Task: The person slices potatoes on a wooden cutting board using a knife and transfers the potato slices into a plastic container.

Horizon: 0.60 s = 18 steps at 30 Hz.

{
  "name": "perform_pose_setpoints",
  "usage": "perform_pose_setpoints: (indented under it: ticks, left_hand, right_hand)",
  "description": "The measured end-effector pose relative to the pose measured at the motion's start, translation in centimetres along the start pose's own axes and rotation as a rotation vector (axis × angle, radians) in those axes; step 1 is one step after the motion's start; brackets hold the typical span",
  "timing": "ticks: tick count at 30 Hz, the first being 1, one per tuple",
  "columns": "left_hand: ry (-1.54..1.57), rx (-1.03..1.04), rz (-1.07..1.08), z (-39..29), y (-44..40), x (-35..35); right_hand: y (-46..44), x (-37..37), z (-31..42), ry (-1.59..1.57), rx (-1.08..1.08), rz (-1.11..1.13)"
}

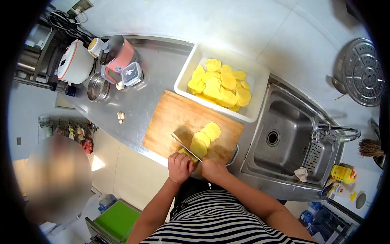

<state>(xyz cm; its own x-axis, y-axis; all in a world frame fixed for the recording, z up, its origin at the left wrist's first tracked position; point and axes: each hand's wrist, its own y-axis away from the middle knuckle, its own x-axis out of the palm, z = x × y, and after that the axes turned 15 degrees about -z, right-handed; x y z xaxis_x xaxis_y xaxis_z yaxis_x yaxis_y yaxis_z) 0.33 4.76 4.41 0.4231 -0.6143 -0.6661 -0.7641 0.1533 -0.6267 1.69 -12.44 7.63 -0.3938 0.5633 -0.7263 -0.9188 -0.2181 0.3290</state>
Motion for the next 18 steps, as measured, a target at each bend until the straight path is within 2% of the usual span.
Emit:
perform_pose_setpoints:
  ticks: [5,7,13,18]
  left_hand:
    - [0.002,-0.016,0.003,0.1,0.1,0.0]
    - [-0.019,-0.013,0.003,-0.1,0.1,0.0]
    - [0.000,-0.030,-0.004,0.1,0.3,0.0]
    - [0.009,-0.028,-0.015,0.6,0.7,0.3]
  right_hand:
    - [0.1,-2.1,-0.4,0.035,-0.010,-0.034]
    - [0.6,-4.3,0.0,0.095,0.088,-0.029]
    - [3.3,-7.3,1.4,0.095,-0.033,0.077]
    - [4.9,-7.9,1.9,0.069,-0.031,0.076]
